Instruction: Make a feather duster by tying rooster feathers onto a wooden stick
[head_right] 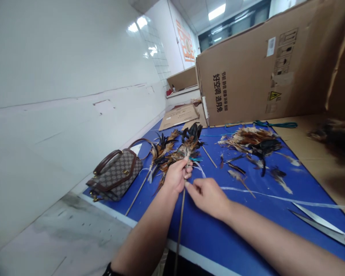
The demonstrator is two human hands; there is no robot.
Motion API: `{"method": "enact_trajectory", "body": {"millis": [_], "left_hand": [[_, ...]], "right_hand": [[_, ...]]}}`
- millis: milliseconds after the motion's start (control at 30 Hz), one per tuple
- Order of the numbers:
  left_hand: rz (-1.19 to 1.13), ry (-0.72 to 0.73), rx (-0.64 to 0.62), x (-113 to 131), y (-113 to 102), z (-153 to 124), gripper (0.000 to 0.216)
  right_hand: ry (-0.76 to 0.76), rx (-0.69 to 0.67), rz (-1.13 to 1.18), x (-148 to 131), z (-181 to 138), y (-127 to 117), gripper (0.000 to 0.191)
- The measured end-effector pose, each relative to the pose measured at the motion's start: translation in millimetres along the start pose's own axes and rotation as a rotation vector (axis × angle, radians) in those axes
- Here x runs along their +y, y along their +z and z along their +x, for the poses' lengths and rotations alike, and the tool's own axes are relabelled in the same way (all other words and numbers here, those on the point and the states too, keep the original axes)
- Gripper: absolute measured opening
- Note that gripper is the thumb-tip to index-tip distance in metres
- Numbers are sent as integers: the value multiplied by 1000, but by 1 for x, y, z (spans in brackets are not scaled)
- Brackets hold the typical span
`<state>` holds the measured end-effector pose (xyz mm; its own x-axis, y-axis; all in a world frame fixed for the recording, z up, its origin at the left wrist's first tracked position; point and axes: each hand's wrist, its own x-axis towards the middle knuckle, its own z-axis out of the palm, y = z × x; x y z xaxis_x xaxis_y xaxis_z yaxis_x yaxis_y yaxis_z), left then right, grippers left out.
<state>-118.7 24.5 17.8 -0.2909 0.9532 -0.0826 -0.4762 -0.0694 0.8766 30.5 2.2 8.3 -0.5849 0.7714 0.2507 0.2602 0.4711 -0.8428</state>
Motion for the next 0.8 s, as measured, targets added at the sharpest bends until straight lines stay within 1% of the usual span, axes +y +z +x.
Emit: {"method": "enact_trajectory", "body": {"millis": [67,100,167,300,500,633,800], "left_hand": [[-27,45,2,10,5,2,46],[-40,64,-12,14,9,3,45],[-66,93,-45,23,16,3,44],[-79,129,-80,37,29,5,41],[-112,150,-133,50,40,8,33],[-136,117,-141,50,41,7,29],[-129,92,-170,43,39,8,29]], "right_hand": [[113,-147,116,-4,-2,16,47],[148,-187,175,-6,-2,22,45],[185,-216,268,-9,0,29,44],[215,-184,329,-14,0,31,42],[188,-225,305,-12,-10,35,42],[163,-206,284,-12,-9,32,42],[176,-173,315,-13,-6,26,41]]}}
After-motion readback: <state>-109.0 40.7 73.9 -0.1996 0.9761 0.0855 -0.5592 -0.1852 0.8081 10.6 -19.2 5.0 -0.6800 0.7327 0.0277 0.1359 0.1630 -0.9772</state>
